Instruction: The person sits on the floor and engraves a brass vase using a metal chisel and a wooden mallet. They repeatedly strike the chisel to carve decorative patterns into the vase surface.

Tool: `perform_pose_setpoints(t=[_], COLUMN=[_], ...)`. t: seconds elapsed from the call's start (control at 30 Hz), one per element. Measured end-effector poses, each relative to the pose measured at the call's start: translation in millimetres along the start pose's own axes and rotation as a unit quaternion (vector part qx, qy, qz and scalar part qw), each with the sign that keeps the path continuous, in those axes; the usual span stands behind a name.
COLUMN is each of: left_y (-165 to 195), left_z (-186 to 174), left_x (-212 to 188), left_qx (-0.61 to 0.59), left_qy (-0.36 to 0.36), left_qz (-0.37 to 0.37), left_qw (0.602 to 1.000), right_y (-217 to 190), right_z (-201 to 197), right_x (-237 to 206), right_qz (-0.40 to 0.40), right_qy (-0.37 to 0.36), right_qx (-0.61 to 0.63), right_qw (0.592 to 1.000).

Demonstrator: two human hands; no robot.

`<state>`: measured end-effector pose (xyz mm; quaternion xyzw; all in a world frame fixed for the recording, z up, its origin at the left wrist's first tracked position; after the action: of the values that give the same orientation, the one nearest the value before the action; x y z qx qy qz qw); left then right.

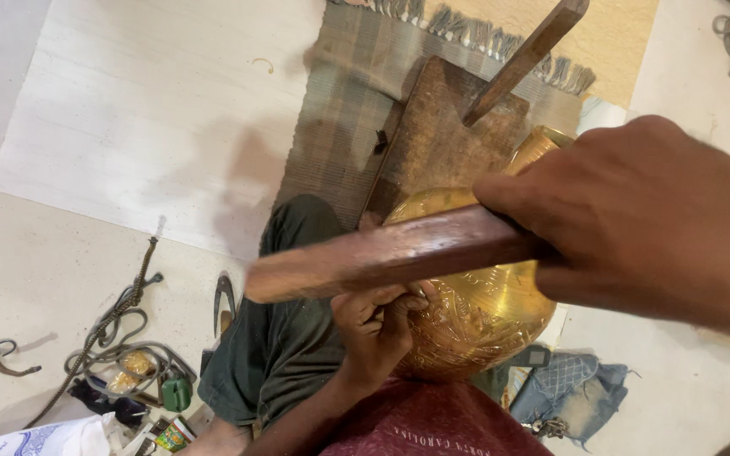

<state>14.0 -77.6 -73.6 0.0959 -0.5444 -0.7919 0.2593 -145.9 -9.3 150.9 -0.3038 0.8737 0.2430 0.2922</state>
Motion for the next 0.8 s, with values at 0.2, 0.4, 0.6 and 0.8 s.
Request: perform_pose_setpoints(t=[0.2,0.4,0.6,0.8], left_y=[2,-1,2,-1], left_z=[1,1,-2,-3], left_x=[-1,-2,-4,-6], left_qx=[-0.009,-0.008,0.035,0.031], left_qy=[0.034,0.02,0.017,0.033], left_qz=[-0.06,-0.044,-0.02,-0.054], left_qw=[0.998,0.999,0.999,0.998], right_y=[3,5,-2,-5], right_z=[6,12,0,-6], right_x=[3,2,3,3], right_qz=[0.011,0.006,0.037,-0.036], right_qy=[-0.038,-0.066,-0.015,0.106], right_qx=[-0.039,-0.086,0.021,0.096], right_qw=[0.998,0.994,0.999,0.989])
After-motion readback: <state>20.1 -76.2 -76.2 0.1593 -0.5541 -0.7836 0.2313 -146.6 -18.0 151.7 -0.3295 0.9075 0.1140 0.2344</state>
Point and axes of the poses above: each hand's wrist, its own x-axis towards the middle knuckle, its own z-axis out of the palm, y = z × x, the point moved 1 cm from there along x, towards the middle knuckle, and after that the axes turned 12 degrees about y, right-handed, at the moved point
